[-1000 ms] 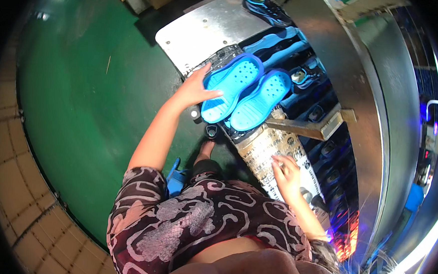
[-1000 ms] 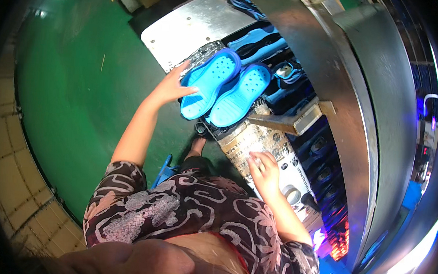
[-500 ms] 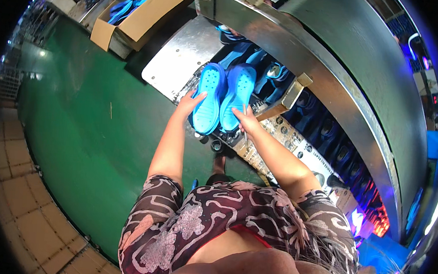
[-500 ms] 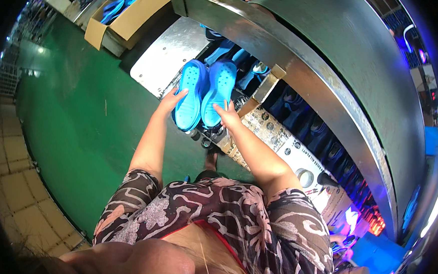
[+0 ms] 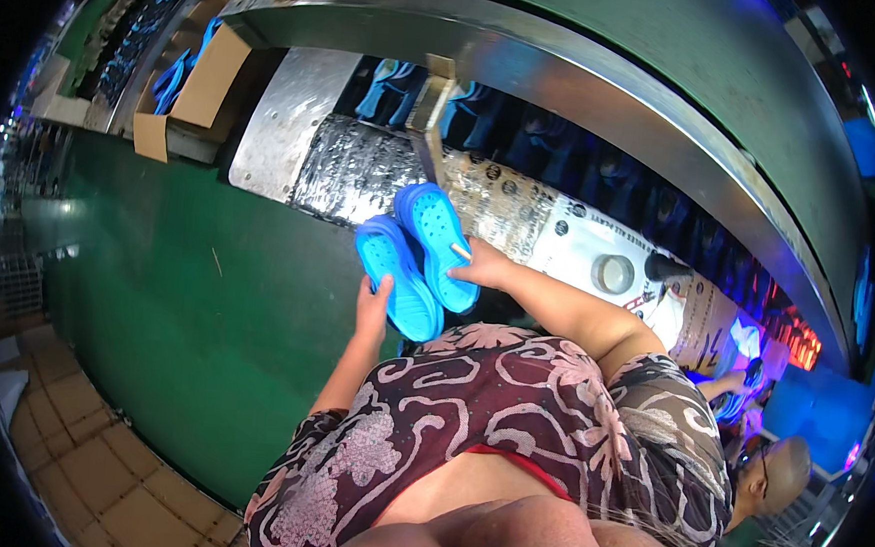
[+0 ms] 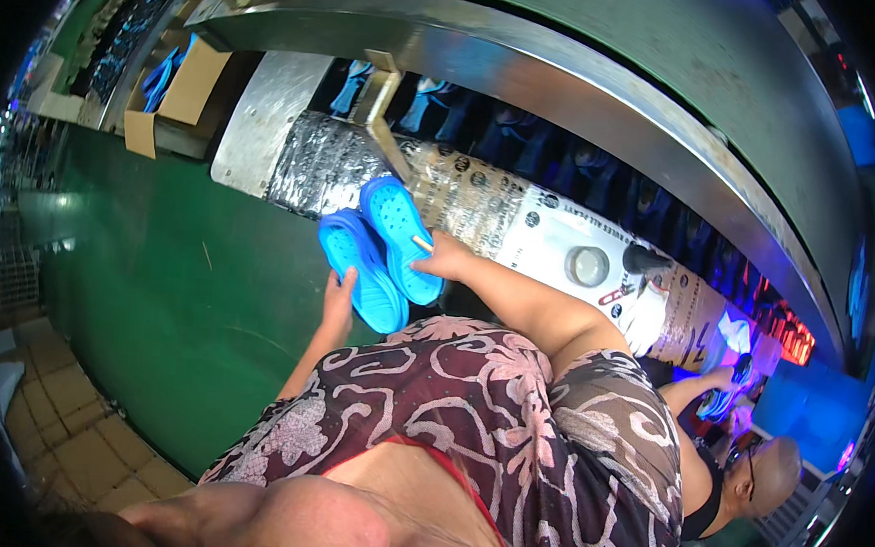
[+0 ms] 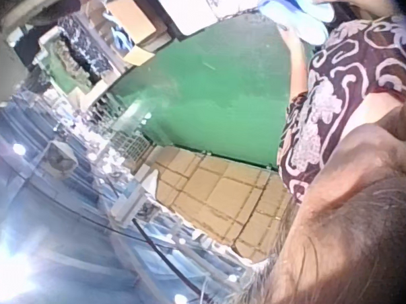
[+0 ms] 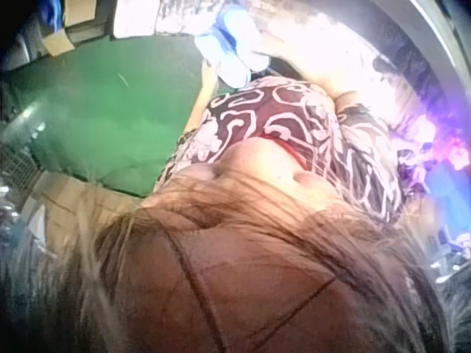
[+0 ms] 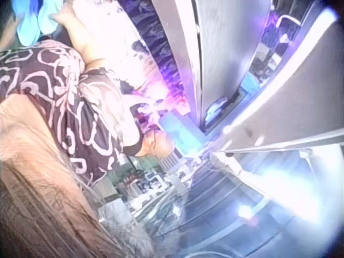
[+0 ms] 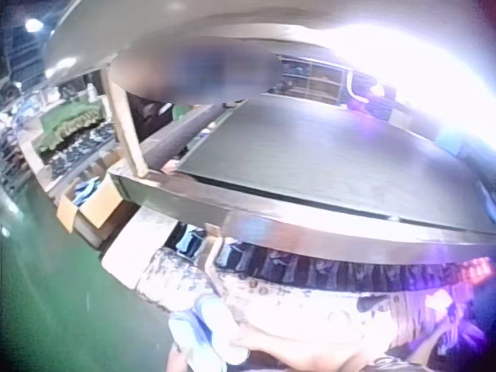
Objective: The person applies liquid to shoe soles using a brush, places the soles onto an upper conveyor belt, and refills the liquid dish from a bottle.
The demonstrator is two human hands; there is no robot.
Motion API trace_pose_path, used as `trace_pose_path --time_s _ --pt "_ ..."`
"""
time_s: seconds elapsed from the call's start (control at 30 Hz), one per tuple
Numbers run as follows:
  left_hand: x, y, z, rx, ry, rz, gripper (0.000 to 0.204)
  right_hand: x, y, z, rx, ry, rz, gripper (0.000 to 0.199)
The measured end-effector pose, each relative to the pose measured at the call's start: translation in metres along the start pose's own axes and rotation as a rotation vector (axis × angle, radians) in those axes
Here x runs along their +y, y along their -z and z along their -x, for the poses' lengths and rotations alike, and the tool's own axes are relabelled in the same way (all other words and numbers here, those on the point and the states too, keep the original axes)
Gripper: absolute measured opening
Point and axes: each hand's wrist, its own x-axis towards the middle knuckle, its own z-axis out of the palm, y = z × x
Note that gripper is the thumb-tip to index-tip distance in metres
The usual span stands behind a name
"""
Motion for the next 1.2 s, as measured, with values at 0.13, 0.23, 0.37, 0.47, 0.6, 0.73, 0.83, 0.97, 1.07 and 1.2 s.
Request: trace_pose_path --time_s 0.13,0.23,0.37,0.47,0.6,0.73,0.83,0.97,1.07,1.2 --pt "-0.025 -0.04 0.013 -0.041 -0.036 -0.309 0.06 0.052 0.012 0.044 0.046 -0.046 -0.096 0.086" --pt "0.0 -0.085 -0.005 -0.153 -0.089 -0.41 0.062 0.055 0.032 0.077 0.163 -0.161 -0.197 0.088" --pt "0.041 -0.155 -0.055 -0.094 -0.139 -0.74 0.07 0.082 0.034 0.075 0.438 -0.068 -0.472 0.083" --pt "0.041 -0.168 -0.078 0.112 -0.553 -0.969 0.068 0.059 0.039 0.084 0.521 -0.027 -0.54 0.094" --pt "0.016 -0.156 -0.078 0.209 -0.69 -0.978 0.061 0.038 0.068 0.105 0.38 -0.241 -0.253 0.088" --pt "0.023 -0.142 -0.065 0.131 -0.874 -1.03 0.051 0.069 0.087 0.148 0.758 0.066 0.027 0.042" --pt "0.066 -0.164 -0.019 -0.007 -1.055 -1.105 0.04 0.143 0.1 0.184 1.012 0.376 -0.122 0.029" --pt "0.063 -0.206 0.005 -0.212 -0.829 -1.328 0.043 0.12 0.121 0.302 1.057 0.056 -0.853 0.056" --pt "0.049 -0.224 -0.008 -0.181 -0.734 -1.573 0.039 0.169 0.102 0.337 0.883 0.114 -1.235 0.064" --pt "0.04 -0.23 -0.026 -0.114 -0.651 -1.781 0.031 0.167 0.08 0.329 1.016 0.028 -1.238 0.048"
